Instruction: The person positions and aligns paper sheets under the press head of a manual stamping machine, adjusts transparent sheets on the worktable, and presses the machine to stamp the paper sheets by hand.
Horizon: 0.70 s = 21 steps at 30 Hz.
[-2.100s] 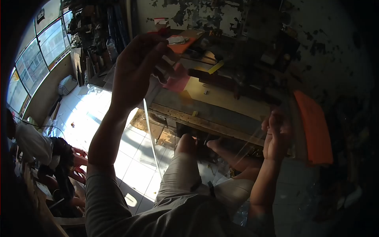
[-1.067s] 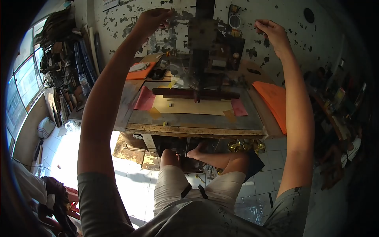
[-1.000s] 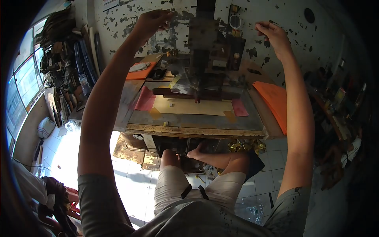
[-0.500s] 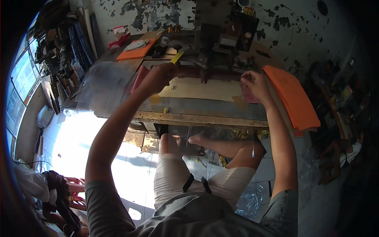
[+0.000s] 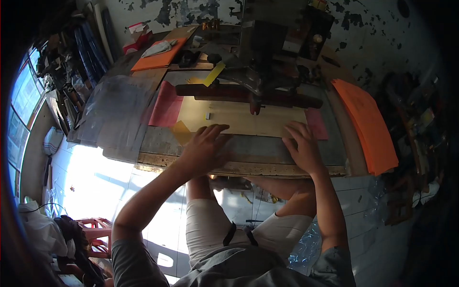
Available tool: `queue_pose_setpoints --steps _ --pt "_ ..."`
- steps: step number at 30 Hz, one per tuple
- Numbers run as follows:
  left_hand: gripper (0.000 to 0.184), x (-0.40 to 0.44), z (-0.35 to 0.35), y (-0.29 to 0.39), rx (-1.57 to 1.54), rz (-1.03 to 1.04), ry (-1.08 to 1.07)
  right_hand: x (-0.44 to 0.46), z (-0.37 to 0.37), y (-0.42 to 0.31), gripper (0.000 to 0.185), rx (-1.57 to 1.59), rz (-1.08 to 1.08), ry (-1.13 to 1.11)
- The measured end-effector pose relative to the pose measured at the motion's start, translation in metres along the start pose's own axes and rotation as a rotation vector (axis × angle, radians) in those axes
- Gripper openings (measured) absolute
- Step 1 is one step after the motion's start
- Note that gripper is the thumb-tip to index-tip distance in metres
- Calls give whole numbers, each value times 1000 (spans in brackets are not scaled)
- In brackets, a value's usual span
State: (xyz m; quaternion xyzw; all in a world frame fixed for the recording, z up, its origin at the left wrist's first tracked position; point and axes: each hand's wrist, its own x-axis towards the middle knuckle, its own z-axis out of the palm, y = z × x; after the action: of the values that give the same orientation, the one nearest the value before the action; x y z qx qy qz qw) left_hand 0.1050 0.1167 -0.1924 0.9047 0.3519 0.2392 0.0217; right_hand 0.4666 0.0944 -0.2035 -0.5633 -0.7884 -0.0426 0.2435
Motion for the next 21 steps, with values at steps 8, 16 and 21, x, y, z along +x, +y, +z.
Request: queue_pose_setpoints --steps 8,16,21 --pt "57 4 12 -14 -30 -13 -64 -5 3 -5 58 42 -31 -167" --pt "52 13 10 -48 -151 -29 -93 16 5 1 54 135 -45 -149" --pt "60 12 10 -49 -235 -87 -96 17 9 4 51 204 6 -124"
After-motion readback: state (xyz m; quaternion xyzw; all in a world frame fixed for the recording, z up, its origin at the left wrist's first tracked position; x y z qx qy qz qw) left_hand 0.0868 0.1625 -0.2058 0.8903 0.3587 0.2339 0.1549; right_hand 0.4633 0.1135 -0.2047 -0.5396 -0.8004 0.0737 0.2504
